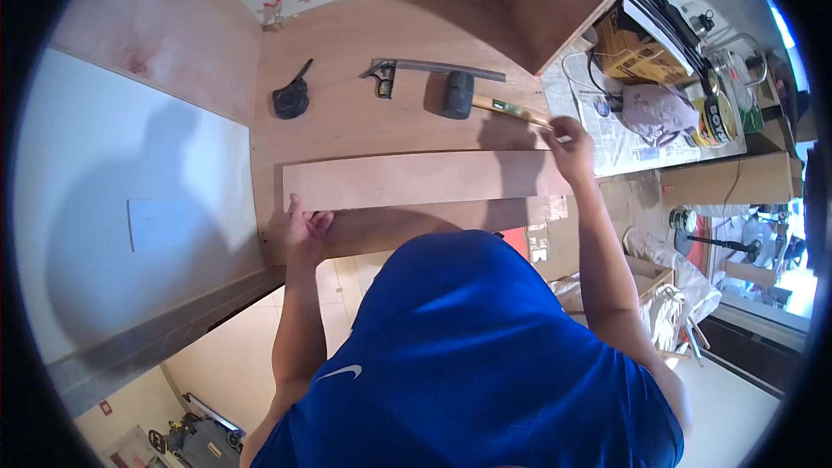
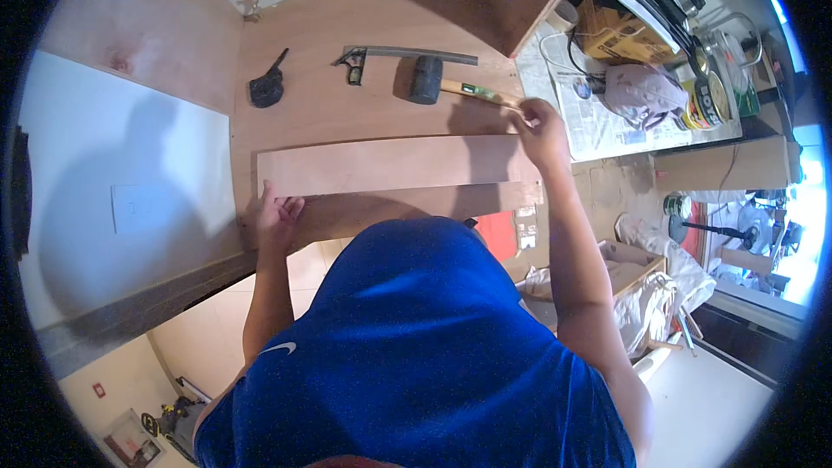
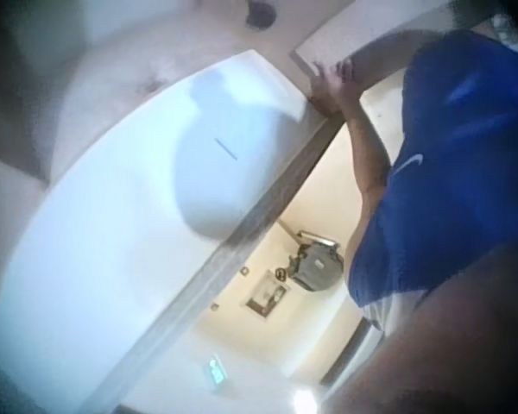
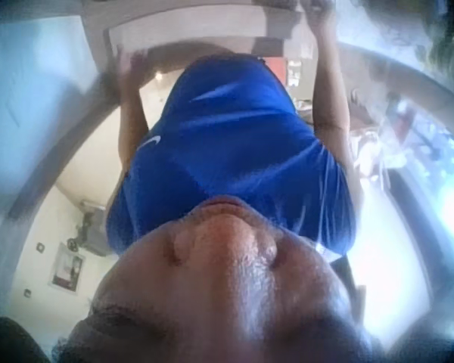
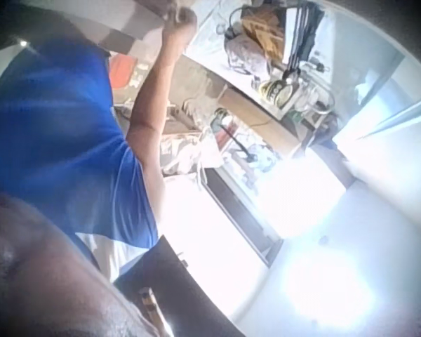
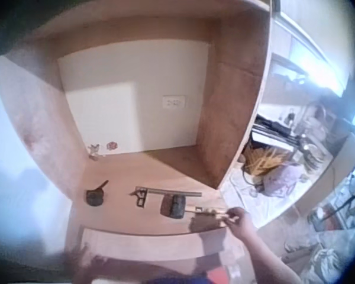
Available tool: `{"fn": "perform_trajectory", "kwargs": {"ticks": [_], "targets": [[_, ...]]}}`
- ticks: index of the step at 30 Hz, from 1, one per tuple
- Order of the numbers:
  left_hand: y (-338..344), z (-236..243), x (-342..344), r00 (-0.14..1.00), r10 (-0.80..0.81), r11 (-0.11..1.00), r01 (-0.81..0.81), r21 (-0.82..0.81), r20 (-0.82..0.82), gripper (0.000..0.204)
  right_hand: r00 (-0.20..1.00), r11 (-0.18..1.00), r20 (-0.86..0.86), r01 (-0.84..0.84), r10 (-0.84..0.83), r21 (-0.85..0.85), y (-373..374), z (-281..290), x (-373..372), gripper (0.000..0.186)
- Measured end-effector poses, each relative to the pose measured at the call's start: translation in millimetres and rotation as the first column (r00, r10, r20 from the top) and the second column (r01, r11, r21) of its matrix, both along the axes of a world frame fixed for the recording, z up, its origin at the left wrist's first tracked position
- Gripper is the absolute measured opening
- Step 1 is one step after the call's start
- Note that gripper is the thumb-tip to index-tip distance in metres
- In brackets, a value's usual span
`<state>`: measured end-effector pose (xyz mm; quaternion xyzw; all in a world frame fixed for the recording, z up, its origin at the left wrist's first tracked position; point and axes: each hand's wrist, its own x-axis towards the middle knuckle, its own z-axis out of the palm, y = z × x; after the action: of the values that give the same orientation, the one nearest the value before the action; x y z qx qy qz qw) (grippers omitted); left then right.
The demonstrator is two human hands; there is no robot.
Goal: The person carries a wooden plank into a room and positions it inside a partially assembled cabinet structure. They use a rubber mallet to tap the plank into place and a tape measure to verify dimensions. The person adjusts the plank multiple times to ensure a proper fit within the cabinet frame.
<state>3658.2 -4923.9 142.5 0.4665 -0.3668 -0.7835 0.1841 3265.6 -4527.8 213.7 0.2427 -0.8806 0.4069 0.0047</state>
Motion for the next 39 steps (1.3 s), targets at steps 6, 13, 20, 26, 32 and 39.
{"fn": "perform_trajectory", "kwargs": {"ticks": [6,13,20,26,32,39], "targets": [[-10,48,12,0.803,-0.319,0.937,0.346,0.042,0.503,0.057,0.929,0.937,-0.123,-0.344,0.348,0.055,-108,7,5,0.04],[-71,95,-88,0.663,-0.023,0.309,0.717,-0.625,0.748,0.061,0.788,0.804,0.166,-0.592,0.593,-0.06,-178,43,100,0.038],[-135,67,-174,0.466,0.187,-0.198,0.88,-0.431,0.865,0.097,0.583,0.598,0.272,-0.801,0.765,0.034,-128,19,144,0.054],[-117,109,-165,0.512,-0.01,-0.136,0.851,-0.508,0.859,0.094,0.642,0.773,0.434,-0.561,0.632,-0.297,-130,28,133,0.037],[9,155,-76,0.663,-0.476,0.0,0.657,-0.754,0.578,0.106,0.486,0.697,0.508,-0.582,0.711,-0.419,-193,10,137,0.034],[96,138,16,0.851,-0.457,0.489,0.484,-0.726,0.26,0.113,-0.06,0.519,0.813,-0.741,0.58,-0.425,-233,2,194,0.03]]}}
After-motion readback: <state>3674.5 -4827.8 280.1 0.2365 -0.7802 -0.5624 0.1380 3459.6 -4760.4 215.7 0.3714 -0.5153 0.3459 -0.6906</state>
